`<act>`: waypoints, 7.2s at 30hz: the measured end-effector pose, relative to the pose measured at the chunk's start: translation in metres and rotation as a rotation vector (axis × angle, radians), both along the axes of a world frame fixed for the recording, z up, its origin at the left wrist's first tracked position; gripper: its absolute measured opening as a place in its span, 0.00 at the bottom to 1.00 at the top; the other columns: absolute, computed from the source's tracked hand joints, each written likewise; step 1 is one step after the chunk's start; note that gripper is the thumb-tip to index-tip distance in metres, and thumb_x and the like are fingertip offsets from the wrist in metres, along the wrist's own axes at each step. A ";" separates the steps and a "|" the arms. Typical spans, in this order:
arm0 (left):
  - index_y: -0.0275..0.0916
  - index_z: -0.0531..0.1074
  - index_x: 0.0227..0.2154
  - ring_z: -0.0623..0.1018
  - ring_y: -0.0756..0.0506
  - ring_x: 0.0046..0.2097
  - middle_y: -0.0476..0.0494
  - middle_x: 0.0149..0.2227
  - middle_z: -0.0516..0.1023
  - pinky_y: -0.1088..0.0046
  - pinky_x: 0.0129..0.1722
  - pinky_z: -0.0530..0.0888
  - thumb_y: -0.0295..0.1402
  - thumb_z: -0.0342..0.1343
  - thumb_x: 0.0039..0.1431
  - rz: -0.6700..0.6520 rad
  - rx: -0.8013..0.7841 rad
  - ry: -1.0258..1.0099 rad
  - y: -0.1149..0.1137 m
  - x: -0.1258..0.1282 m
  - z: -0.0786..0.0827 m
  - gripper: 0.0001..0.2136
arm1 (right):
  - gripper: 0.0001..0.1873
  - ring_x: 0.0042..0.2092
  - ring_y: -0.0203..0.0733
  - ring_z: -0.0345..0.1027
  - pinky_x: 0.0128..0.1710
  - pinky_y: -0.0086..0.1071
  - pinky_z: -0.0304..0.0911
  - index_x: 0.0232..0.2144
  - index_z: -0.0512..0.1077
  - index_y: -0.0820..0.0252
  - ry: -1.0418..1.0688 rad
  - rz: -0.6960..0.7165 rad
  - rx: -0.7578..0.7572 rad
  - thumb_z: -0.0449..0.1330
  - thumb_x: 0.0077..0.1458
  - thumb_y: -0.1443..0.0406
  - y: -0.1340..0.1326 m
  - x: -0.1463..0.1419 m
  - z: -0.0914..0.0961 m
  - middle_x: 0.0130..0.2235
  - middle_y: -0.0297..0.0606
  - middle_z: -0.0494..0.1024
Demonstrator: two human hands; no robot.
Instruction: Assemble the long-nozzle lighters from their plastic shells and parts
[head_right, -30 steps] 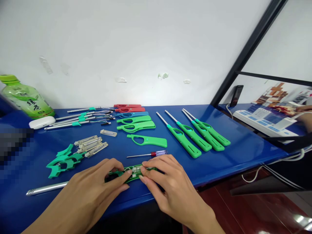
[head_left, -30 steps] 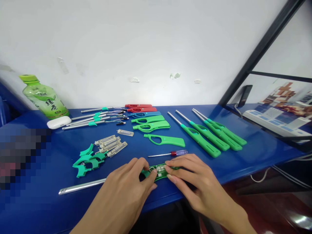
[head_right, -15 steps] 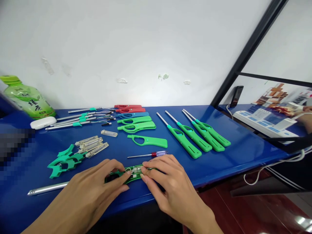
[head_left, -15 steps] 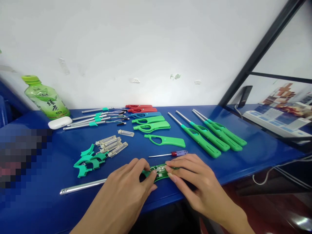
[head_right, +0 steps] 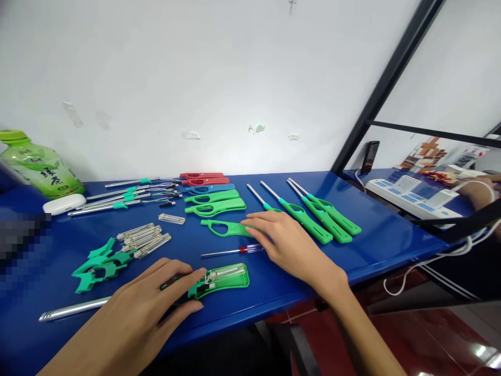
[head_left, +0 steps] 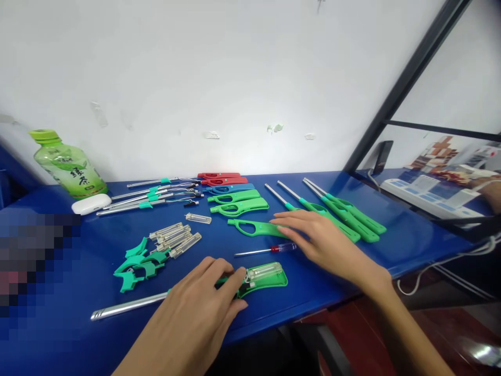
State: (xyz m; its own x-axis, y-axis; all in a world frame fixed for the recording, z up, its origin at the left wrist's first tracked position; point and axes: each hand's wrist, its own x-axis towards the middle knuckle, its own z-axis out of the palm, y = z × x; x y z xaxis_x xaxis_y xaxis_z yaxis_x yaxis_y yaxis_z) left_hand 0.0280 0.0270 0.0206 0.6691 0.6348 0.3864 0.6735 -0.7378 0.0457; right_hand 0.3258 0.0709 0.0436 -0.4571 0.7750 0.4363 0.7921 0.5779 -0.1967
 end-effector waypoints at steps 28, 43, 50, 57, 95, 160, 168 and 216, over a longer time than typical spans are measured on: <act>0.49 0.73 0.67 0.85 0.38 0.57 0.43 0.61 0.83 0.62 0.55 0.83 0.43 0.48 0.79 0.163 0.123 -0.181 0.014 -0.037 0.023 0.20 | 0.26 0.57 0.44 0.81 0.55 0.35 0.80 0.71 0.69 0.50 -0.011 0.203 -0.061 0.57 0.76 0.70 -0.043 -0.012 0.021 0.59 0.41 0.84; 0.50 0.85 0.43 0.88 0.44 0.42 0.48 0.43 0.88 0.71 0.41 0.83 0.34 0.45 0.76 0.038 -0.122 -0.067 0.018 -0.049 0.017 0.20 | 0.28 0.60 0.53 0.81 0.66 0.50 0.75 0.72 0.68 0.55 -0.125 0.262 -0.076 0.59 0.74 0.70 -0.056 -0.034 -0.001 0.61 0.46 0.82; 0.53 0.86 0.45 0.88 0.44 0.44 0.48 0.47 0.88 0.73 0.42 0.82 0.31 0.47 0.74 0.070 -0.265 -0.047 0.025 -0.060 0.006 0.19 | 0.29 0.59 0.51 0.81 0.65 0.49 0.76 0.69 0.71 0.54 -0.157 0.248 -0.146 0.58 0.70 0.77 -0.057 -0.035 0.002 0.61 0.45 0.81; 0.51 0.87 0.42 0.87 0.45 0.41 0.47 0.42 0.87 0.73 0.41 0.81 0.28 0.48 0.70 0.092 -0.310 -0.072 0.021 -0.046 0.014 0.19 | 0.24 0.60 0.51 0.81 0.63 0.46 0.77 0.67 0.73 0.54 -0.125 0.227 -0.104 0.54 0.75 0.72 -0.060 -0.031 0.000 0.61 0.45 0.82; 0.53 0.84 0.51 0.85 0.41 0.44 0.46 0.46 0.86 0.63 0.44 0.80 0.26 0.48 0.69 0.036 -0.030 -0.027 0.014 -0.048 0.006 0.21 | 0.22 0.56 0.46 0.80 0.55 0.41 0.78 0.67 0.75 0.44 0.150 0.134 -0.044 0.60 0.76 0.65 -0.067 -0.028 -0.037 0.59 0.36 0.84; 0.44 0.79 0.56 0.88 0.44 0.44 0.49 0.47 0.89 0.69 0.45 0.81 0.22 0.48 0.71 -0.054 0.255 -0.086 0.017 -0.047 0.034 0.19 | 0.17 0.51 0.47 0.86 0.54 0.37 0.81 0.55 0.84 0.37 0.556 -0.009 -0.078 0.73 0.64 0.56 -0.069 -0.039 -0.035 0.50 0.29 0.90; 0.46 0.78 0.60 0.88 0.41 0.49 0.45 0.51 0.88 0.65 0.52 0.84 0.30 0.50 0.75 -0.002 0.195 -0.034 0.016 -0.047 0.024 0.18 | 0.14 0.32 0.41 0.84 0.30 0.27 0.78 0.51 0.87 0.47 0.825 -0.052 -0.459 0.71 0.65 0.55 -0.066 -0.040 -0.031 0.38 0.35 0.90; 0.57 0.73 0.63 0.89 0.40 0.48 0.54 0.52 0.88 0.65 0.42 0.88 0.51 0.49 0.77 0.085 0.160 -0.112 -0.001 -0.029 0.000 0.18 | 0.24 0.55 0.42 0.85 0.58 0.32 0.79 0.58 0.82 0.39 0.761 0.295 -0.223 0.71 0.65 0.70 -0.066 -0.038 -0.036 0.55 0.28 0.88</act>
State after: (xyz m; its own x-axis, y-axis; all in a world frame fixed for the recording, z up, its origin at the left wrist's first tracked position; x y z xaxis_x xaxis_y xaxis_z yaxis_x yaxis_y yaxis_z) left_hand -0.0015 0.0262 0.0204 0.5630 0.6118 0.5556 0.7310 -0.6823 0.0105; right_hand 0.2882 0.0049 0.0081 -0.2975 0.7745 0.5582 0.2199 0.6246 -0.7493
